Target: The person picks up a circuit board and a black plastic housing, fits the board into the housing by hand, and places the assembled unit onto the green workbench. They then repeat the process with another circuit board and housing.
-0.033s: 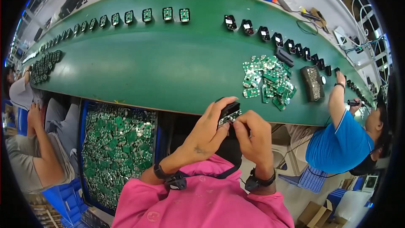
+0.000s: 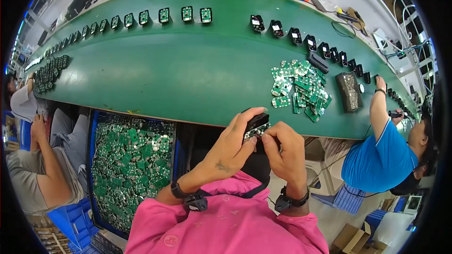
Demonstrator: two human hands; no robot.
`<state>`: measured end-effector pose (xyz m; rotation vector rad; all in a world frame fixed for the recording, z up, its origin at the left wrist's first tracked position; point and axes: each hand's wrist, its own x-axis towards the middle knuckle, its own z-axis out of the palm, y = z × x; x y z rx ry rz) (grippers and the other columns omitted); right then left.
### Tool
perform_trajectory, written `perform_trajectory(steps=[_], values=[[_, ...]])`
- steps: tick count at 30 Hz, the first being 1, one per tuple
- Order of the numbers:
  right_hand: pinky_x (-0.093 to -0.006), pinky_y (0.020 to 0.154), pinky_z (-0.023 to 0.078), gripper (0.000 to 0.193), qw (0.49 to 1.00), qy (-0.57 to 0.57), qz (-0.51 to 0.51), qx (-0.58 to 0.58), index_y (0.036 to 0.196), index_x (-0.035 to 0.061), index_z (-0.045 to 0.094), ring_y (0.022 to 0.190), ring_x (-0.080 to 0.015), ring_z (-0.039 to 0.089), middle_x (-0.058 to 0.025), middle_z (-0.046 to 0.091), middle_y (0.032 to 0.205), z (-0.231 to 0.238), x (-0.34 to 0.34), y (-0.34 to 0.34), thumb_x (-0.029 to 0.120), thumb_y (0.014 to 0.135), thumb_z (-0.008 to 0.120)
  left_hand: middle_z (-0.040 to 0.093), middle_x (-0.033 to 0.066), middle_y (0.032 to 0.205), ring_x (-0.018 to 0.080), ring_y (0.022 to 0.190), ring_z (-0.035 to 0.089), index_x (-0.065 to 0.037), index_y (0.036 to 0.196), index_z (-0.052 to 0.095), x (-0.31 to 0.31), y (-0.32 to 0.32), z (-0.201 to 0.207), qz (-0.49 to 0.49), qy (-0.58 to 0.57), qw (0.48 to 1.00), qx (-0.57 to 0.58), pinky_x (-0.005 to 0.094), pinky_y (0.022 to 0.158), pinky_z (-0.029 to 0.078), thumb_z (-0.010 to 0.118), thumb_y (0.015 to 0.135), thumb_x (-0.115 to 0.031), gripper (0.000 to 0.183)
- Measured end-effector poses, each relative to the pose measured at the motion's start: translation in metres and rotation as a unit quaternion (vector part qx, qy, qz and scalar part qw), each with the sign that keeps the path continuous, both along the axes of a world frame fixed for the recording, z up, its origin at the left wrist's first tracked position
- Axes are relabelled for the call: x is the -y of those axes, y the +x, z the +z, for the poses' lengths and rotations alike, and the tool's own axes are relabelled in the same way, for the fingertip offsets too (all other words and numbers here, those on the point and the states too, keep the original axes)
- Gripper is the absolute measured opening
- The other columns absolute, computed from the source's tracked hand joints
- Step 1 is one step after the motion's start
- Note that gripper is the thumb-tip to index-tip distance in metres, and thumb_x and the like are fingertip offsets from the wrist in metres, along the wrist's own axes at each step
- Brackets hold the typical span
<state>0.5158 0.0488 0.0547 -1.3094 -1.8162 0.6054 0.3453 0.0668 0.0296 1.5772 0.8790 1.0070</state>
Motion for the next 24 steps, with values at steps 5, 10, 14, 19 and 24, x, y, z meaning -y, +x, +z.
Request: perform_trajectory(steps=[5, 10, 14, 19, 24], values=[[-0.0333, 0.054, 0.039, 0.006, 0.999, 0.008, 0.042, 0.008, 0.084, 0.0012, 0.059, 0.058, -0.0216, 0.051, -0.0085, 0.053, 0.070, -0.004, 0.001, 0.004, 0.000, 0.084, 0.065, 0.050, 0.0207, 0.121, 0.0324, 0.098, 0.057, -0.004, 0.147, 0.034, 0.006, -0.005, 0.005, -0.049, -0.073, 0.996, 0.018, 0.0370, 0.090, 0.047, 0.049, 0.093, -0.001, 0.056], [-0.0349, 0.054, 0.039, 0.006, 0.998, -0.004, 0.062, 0.026, 0.084, 0.0012, 0.059, 0.060, -0.0241, 0.053, -0.0090, 0.054, 0.072, -0.001, 0.004, 0.012, 0.001, 0.084, 0.065, 0.048, 0.0248, 0.121, 0.0413, 0.095, 0.059, -0.006, 0.148, 0.030, 0.007, -0.003, 0.001, -0.056, 0.005, 0.997, -0.053, 0.0441, 0.084, 0.049, 0.050, 0.092, 0.000, 0.059], [-0.0397, 0.059, 0.041, 0.006, 0.993, 0.008, 0.091, 0.080, 0.086, 0.0014, 0.059, 0.067, -0.0314, 0.056, -0.0112, 0.056, 0.076, 0.003, 0.003, 0.016, 0.002, 0.086, 0.065, 0.046, 0.0287, 0.119, 0.0508, 0.096, 0.057, -0.008, 0.148, 0.025, 0.005, -0.001, 0.000, -0.062, 0.045, 0.989, -0.127, 0.0521, 0.082, 0.049, 0.051, 0.092, 0.000, 0.062], [-0.0433, 0.063, 0.042, 0.007, 0.988, 0.006, 0.107, 0.110, 0.088, 0.0014, 0.059, 0.070, -0.0351, 0.056, -0.0127, 0.056, 0.078, 0.005, -0.001, 0.022, 0.004, 0.086, 0.065, 0.046, 0.0295, 0.119, 0.0508, 0.095, 0.058, -0.008, 0.147, 0.025, 0.000, 0.002, 0.004, -0.082, 0.041, 0.986, -0.140, 0.0526, 0.082, 0.049, 0.052, 0.092, -0.001, 0.062], [-0.0426, 0.063, 0.043, 0.005, 0.991, -0.002, 0.095, 0.089, 0.088, 0.0006, 0.060, 0.071, -0.0353, 0.058, -0.0139, 0.057, 0.077, -0.002, -0.002, 0.022, 0.002, 0.086, 0.064, 0.046, 0.0309, 0.119, 0.0518, 0.097, 0.057, -0.007, 0.146, 0.024, -0.001, 0.004, 0.001, -0.083, 0.034, 0.983, -0.159, 0.0543, 0.083, 0.048, 0.053, 0.091, 0.000, 0.062]])
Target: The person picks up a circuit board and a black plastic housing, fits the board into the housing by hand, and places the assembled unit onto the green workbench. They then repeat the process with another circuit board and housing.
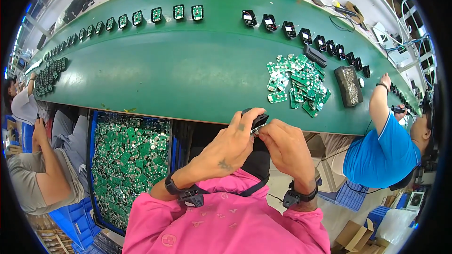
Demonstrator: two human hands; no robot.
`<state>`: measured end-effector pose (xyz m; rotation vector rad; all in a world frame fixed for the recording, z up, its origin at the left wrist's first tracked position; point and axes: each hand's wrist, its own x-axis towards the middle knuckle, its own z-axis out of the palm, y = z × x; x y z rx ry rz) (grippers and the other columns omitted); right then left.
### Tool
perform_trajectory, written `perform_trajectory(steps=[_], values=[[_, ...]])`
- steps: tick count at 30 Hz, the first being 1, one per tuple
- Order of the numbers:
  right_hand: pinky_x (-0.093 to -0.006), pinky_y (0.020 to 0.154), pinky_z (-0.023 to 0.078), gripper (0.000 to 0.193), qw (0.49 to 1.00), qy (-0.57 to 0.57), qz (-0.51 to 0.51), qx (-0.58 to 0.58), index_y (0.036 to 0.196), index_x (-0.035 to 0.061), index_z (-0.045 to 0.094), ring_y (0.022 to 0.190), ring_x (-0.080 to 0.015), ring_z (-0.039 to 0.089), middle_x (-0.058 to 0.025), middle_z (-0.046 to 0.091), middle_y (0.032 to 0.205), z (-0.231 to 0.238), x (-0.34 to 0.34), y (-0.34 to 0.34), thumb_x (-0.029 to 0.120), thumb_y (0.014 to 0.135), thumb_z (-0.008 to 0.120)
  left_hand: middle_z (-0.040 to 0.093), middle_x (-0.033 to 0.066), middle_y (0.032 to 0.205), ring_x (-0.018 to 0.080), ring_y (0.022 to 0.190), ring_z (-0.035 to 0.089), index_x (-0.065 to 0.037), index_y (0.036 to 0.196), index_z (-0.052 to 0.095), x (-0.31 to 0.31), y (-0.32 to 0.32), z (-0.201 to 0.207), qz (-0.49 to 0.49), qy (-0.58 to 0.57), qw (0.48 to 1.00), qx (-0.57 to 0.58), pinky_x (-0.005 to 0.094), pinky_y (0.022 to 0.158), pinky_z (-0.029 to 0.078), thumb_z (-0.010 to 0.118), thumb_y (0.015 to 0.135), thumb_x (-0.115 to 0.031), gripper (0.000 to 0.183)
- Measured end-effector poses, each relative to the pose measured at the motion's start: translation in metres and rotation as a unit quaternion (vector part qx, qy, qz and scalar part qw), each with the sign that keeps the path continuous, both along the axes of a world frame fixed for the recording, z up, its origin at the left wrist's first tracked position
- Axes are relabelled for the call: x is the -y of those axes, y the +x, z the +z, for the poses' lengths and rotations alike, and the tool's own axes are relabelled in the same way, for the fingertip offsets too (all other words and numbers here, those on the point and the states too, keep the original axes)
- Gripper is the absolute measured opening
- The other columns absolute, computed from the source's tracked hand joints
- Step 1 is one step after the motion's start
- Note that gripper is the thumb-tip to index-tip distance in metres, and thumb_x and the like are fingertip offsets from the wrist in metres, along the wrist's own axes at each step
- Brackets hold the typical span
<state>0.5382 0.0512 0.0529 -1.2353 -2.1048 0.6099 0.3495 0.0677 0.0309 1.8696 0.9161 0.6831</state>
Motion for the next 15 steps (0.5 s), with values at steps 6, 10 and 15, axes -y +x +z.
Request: perform_trajectory(steps=[6, 10, 15], values=[[-0.0438, 0.064, 0.047, 0.005, 0.999, -0.015, -0.031, -0.022, 0.091, 0.0012, 0.062, 0.074, -0.0360, 0.061, -0.0153, 0.061, 0.081, -0.011, 0.003, -0.004, 0.000, 0.086, 0.062, 0.046, 0.0320, 0.118, 0.0528, 0.099, 0.055, -0.006, 0.145, 0.025, 0.002, 0.003, -0.012, 0.018, 0.025, 1.000, -0.003, 0.0555, 0.086, 0.047, 0.052, 0.089, 0.002, 0.062], [-0.0371, 0.060, 0.047, 0.008, 0.989, 0.020, -0.091, -0.117, 0.085, -0.0014, 0.065, 0.066, -0.0317, 0.060, -0.0144, 0.061, 0.076, -0.040, -0.002, -0.012, 0.006, 0.086, 0.067, 0.056, 0.0159, 0.107, 0.0252, 0.089, 0.060, -0.003, 0.144, 0.030, -0.007, 0.005, -0.029, 0.046, -0.055, 0.995, 0.069, 0.0352, 0.078, 0.050, 0.049, 0.093, 0.000, 0.054], [-0.0275, 0.051, 0.045, 0.017, 0.966, -0.087, -0.165, -0.177, 0.094, -0.0027, 0.064, 0.058, -0.0112, 0.059, -0.0084, 0.062, 0.069, -0.060, 0.003, -0.005, 0.014, 0.093, 0.068, 0.055, 0.0052, 0.095, 0.0066, 0.067, 0.052, -0.009, 0.147, 0.028, -0.002, 0.001, -0.035, 0.043, -0.285, 0.933, 0.216, 0.0197, 0.054, 0.040, 0.055, 0.091, -0.004, 0.063]])
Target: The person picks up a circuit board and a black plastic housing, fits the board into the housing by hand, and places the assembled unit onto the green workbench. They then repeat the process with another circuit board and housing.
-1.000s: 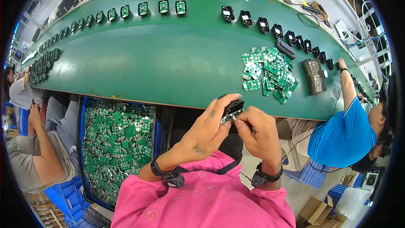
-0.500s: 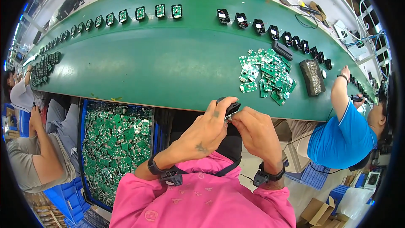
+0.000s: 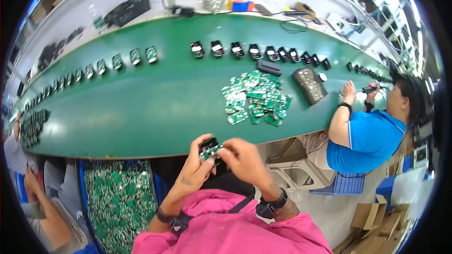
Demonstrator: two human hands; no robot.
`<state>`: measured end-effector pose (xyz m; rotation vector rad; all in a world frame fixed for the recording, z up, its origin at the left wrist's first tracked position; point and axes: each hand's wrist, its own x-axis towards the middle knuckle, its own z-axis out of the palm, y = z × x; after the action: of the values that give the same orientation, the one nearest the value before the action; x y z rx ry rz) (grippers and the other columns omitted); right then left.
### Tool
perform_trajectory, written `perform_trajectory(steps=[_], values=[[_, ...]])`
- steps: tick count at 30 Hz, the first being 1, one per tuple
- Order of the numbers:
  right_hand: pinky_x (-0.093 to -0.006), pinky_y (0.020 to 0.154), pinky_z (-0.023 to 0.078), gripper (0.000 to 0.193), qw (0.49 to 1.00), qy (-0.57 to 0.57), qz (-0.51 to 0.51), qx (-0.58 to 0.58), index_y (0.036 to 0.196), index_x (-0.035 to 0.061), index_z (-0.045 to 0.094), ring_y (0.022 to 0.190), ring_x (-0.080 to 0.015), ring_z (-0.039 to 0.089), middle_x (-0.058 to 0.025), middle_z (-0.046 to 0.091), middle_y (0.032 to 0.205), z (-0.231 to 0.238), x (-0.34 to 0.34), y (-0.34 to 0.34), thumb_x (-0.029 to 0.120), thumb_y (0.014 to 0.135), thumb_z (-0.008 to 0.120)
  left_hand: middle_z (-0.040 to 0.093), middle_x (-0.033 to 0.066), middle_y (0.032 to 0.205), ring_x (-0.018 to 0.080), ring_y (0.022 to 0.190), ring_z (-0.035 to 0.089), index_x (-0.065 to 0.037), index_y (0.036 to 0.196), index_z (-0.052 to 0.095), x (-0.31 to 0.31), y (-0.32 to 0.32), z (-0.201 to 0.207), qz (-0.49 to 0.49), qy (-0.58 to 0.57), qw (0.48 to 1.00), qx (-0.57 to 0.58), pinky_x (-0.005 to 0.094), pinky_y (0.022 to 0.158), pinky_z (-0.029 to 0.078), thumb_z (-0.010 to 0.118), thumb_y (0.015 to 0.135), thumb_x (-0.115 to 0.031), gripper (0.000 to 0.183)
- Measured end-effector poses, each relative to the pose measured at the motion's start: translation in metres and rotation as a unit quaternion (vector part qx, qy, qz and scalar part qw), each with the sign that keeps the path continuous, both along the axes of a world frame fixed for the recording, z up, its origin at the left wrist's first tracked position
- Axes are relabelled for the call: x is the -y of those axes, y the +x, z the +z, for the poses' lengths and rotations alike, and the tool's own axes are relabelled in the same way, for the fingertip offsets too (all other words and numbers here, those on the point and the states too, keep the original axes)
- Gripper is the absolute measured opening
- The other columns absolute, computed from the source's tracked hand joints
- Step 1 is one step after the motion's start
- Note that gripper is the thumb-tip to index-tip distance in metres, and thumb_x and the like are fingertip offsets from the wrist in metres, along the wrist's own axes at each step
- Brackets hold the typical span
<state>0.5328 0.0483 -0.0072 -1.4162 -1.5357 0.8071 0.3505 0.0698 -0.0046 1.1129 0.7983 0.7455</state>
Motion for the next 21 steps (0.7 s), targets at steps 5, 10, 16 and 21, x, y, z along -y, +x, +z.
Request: perform_trajectory(steps=[5, 10, 16, 21], values=[[-0.0321, 0.052, 0.046, 0.023, 0.999, -0.028, -0.023, 0.027, 0.083, -0.0009, 0.068, 0.057, -0.0155, 0.062, -0.0108, 0.063, 0.063, 0.004, 0.008, -0.001, 0.021, 0.089, 0.072, 0.055, 0.0057, 0.101, 0.0079, 0.070, 0.056, -0.011, 0.146, 0.029, -0.001, -0.001, -0.004, -0.027, -0.024, 0.999, 0.027, 0.0202, 0.052, 0.042, 0.063, 0.084, 0.006, 0.073], [-0.0346, 0.057, 0.051, 0.020, 0.996, 0.049, -0.053, -0.046, 0.088, -0.0008, 0.069, 0.059, -0.0196, 0.064, -0.0107, 0.066, 0.071, 0.004, 0.017, -0.019, 0.019, 0.087, 0.074, 0.055, 0.0067, 0.108, 0.0105, 0.078, 0.058, -0.009, 0.146, 0.029, -0.001, 0.007, -0.015, 0.013, 0.009, 1.000, -0.007, 0.0220, 0.058, 0.047, 0.072, 0.090, -0.010, 0.071], [-0.0294, 0.056, 0.047, 0.016, 0.978, 0.071, -0.012, -0.194, 0.092, -0.0034, 0.065, 0.060, -0.0148, 0.060, -0.0083, 0.063, 0.074, -0.016, 0.019, -0.021, 0.013, 0.092, 0.068, 0.058, 0.0081, 0.111, 0.0137, 0.095, 0.060, -0.005, 0.143, 0.036, -0.001, 0.013, -0.029, 0.047, 0.055, 0.997, 0.024, 0.0239, 0.075, 0.053, 0.068, 0.086, 0.001, 0.065], [-0.0242, 0.045, 0.037, 0.024, 0.922, -0.089, -0.007, -0.376, 0.085, -0.0008, 0.064, 0.049, -0.0054, 0.051, 0.0000, 0.057, 0.061, -0.013, 0.013, -0.006, 0.019, 0.099, 0.063, 0.059, 0.0086, 0.116, 0.0160, 0.104, 0.060, -0.001, 0.140, 0.042, 0.001, 0.018, -0.034, 0.018, 0.085, 0.996, 0.027, 0.0278, 0.092, 0.050, 0.069, 0.085, 0.002, 0.061]])
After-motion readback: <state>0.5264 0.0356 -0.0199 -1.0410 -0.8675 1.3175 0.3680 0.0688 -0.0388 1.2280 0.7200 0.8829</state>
